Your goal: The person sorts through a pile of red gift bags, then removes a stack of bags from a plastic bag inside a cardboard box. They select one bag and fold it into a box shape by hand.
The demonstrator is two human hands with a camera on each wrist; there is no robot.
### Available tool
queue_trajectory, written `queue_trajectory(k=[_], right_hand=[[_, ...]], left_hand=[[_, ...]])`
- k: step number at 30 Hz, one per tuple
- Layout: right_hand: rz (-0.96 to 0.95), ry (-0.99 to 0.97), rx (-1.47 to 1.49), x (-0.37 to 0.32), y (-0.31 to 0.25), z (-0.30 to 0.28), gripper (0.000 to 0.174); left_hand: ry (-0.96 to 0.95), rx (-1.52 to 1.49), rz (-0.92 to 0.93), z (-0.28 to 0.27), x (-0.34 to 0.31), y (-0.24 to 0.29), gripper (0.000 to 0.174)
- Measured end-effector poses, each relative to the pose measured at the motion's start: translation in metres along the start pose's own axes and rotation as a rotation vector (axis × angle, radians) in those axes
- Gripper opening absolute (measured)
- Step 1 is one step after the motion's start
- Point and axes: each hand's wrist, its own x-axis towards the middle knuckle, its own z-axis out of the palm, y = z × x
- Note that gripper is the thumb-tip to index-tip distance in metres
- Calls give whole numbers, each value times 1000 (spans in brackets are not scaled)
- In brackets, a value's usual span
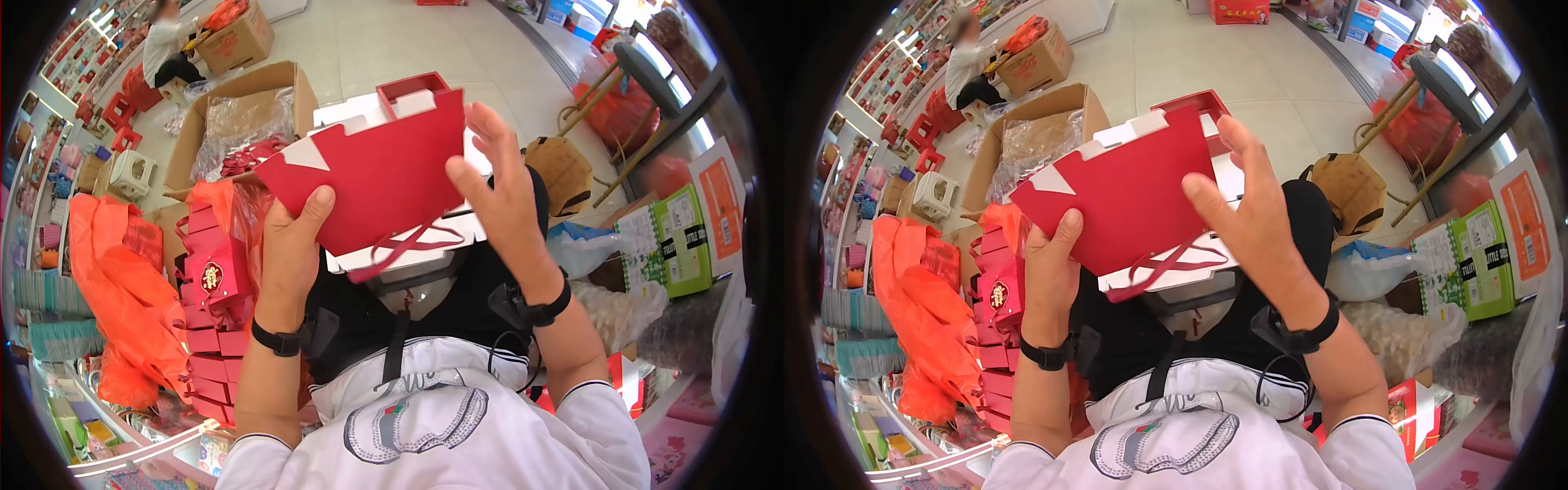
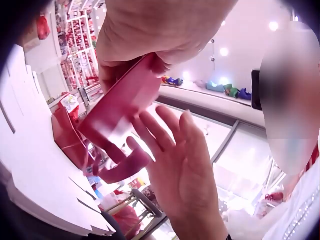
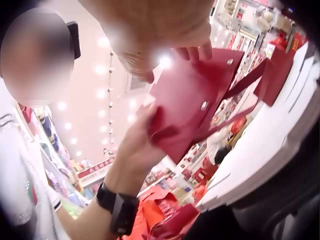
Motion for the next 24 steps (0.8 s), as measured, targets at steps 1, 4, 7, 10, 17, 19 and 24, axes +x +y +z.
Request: queue_trajectory(k=[1, 4, 7, 10, 17, 19, 24], right_hand=[[76, -4, 169, 9, 0, 3, 64], [360, -142, 482, 3, -8, 5, 57], [422, -168, 562, -2, 4, 15, 58], [438, -145, 647, -10, 5, 25, 59], [416, -66, 595, -7, 13, 28, 56], [388, -62, 553, -5, 15, 28, 56], [366, -100, 540, -5, 23, 32, 54]], left_hand=[[-20, 12, -10, -4, 2, -5, 45], [-30, 80, 53, -1, 8, -16, 60], [10, 287, 151, -5, 9, -24, 72], [-21, 417, 205, 0, 11, -21, 71], [-15, 236, 73, 30, 6, -4, 73], [-41, 198, 82, 24, 11, -9, 72], [-22, 278, 30, 11, 20, -31, 69]])
